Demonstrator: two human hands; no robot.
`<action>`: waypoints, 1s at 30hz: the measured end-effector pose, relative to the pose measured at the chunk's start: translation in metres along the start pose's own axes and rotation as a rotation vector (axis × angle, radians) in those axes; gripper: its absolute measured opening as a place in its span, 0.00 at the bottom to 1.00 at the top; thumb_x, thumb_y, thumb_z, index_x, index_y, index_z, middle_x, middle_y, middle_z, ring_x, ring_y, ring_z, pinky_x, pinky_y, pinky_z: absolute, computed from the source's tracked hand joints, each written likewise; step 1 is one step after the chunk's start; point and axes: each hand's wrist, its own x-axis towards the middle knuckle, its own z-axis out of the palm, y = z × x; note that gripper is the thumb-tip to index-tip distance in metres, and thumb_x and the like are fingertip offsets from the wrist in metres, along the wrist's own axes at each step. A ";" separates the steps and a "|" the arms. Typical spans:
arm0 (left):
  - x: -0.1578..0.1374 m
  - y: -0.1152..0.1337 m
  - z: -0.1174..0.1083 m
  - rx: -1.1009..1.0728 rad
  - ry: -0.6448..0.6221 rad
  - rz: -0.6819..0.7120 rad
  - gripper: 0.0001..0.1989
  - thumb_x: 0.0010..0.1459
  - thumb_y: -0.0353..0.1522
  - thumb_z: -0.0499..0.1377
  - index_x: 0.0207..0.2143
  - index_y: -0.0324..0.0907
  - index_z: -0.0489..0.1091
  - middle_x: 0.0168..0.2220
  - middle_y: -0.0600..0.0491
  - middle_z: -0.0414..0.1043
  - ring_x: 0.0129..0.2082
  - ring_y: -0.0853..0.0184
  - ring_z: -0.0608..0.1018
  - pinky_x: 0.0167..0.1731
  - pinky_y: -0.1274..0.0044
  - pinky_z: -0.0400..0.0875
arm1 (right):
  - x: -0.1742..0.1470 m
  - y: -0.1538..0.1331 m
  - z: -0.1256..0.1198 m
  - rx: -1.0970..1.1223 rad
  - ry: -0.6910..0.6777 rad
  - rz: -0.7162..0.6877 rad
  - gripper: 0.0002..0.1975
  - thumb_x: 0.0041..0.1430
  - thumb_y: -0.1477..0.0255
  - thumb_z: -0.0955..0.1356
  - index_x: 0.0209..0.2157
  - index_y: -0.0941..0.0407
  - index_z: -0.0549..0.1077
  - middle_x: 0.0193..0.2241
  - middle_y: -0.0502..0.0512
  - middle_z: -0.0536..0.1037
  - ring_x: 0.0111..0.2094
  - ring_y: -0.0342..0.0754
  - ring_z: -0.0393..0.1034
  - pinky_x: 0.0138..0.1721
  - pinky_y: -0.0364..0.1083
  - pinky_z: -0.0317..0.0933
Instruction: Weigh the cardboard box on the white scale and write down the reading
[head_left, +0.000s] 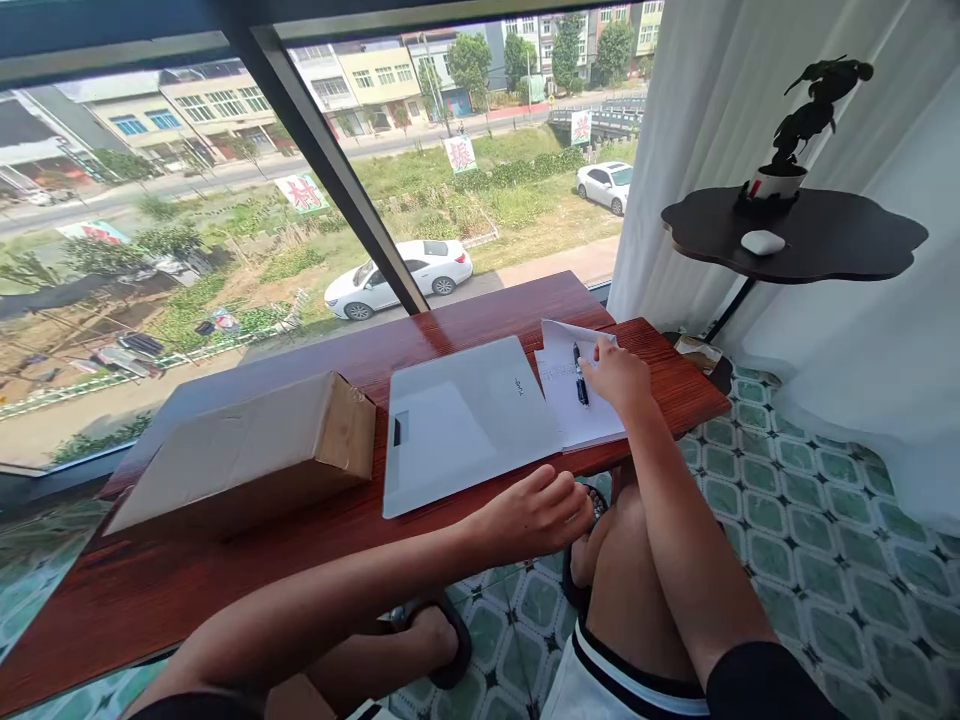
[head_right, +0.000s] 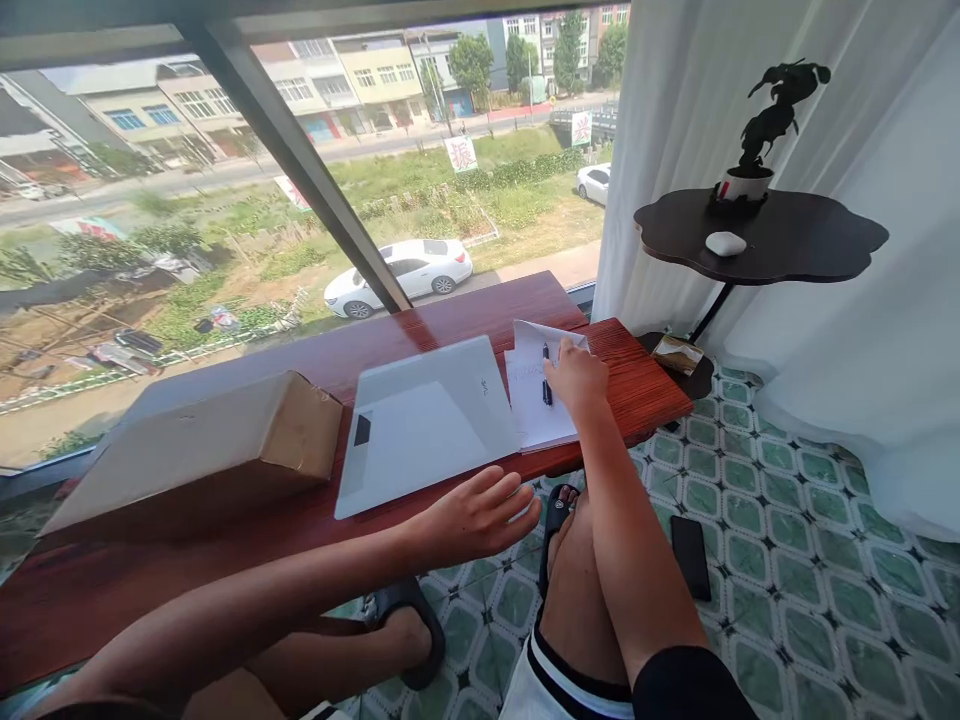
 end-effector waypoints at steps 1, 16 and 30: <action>0.006 -0.002 0.005 0.012 0.008 0.012 0.10 0.66 0.30 0.54 0.49 0.40 0.70 0.44 0.48 0.74 0.43 0.65 0.72 0.41 0.70 0.65 | 0.001 0.000 0.000 0.002 -0.012 -0.006 0.18 0.67 0.59 0.62 0.49 0.58 0.68 0.42 0.65 0.78 0.48 0.64 0.75 0.44 0.55 0.65; 0.035 0.006 0.057 0.008 -0.063 -0.075 0.21 0.67 0.30 0.50 0.61 0.39 0.62 0.60 0.39 0.67 0.58 0.54 0.70 0.54 0.65 0.62 | 0.018 0.000 0.020 -0.140 -0.057 -0.182 0.11 0.63 0.67 0.62 0.46 0.54 0.67 0.38 0.59 0.79 0.39 0.57 0.75 0.36 0.49 0.58; 0.034 0.008 0.060 -0.139 -0.007 -0.099 0.21 0.65 0.34 0.52 0.59 0.37 0.65 0.60 0.38 0.66 0.59 0.52 0.68 0.56 0.63 0.60 | 0.039 0.033 0.025 1.305 -0.070 -0.140 0.25 0.49 0.60 0.64 0.47 0.57 0.66 0.35 0.55 0.75 0.38 0.46 0.72 0.37 0.42 0.63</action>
